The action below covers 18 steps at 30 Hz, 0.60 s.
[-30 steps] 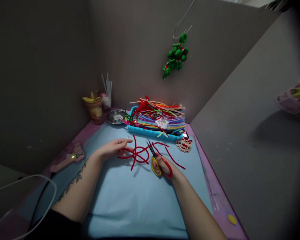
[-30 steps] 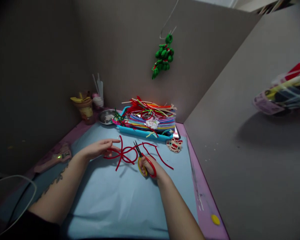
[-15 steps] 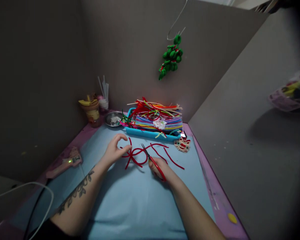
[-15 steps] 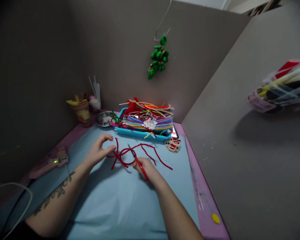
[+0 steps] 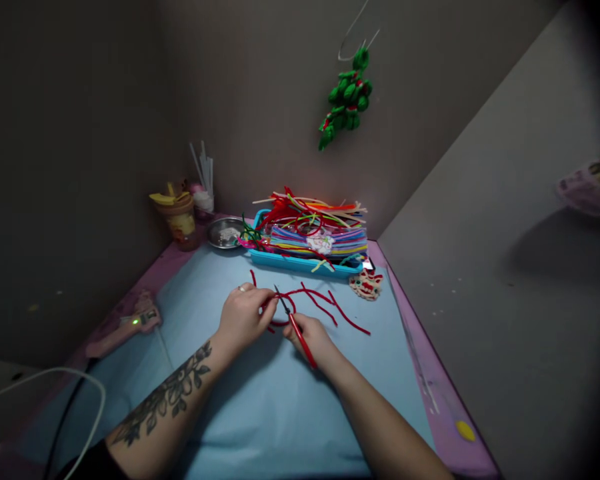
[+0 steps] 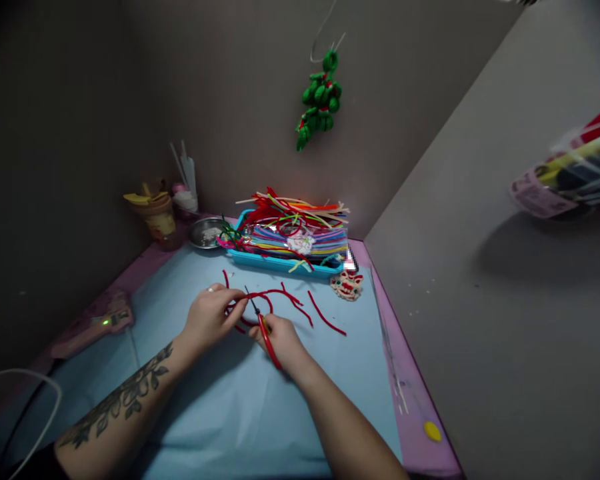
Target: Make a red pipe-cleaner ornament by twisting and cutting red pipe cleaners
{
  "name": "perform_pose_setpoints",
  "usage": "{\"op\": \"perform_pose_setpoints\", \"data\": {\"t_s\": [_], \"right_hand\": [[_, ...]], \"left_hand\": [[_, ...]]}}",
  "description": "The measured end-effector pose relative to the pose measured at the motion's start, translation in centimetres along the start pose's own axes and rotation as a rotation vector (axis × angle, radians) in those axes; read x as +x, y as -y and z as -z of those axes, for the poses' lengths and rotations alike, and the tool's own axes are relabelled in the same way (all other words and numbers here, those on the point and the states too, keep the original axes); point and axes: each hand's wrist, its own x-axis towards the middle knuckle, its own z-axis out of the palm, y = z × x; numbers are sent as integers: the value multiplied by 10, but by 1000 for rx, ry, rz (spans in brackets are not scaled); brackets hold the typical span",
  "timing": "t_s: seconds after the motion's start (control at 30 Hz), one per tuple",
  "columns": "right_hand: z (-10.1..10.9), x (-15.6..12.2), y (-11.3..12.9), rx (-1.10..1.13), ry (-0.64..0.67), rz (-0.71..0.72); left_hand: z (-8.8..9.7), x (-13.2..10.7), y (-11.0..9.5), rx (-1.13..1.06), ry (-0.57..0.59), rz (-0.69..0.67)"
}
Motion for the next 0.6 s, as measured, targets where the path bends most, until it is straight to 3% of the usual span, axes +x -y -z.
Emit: {"op": "perform_pose_setpoints", "data": {"t_s": [0.37, 0.6], "right_hand": [[-1, 7, -2, -41, -18, -24], [8, 57, 21, -198, 31, -71]], "left_hand": [[-5, 2, 9, 52, 74, 6], [13, 11, 41, 126, -68, 163]]}}
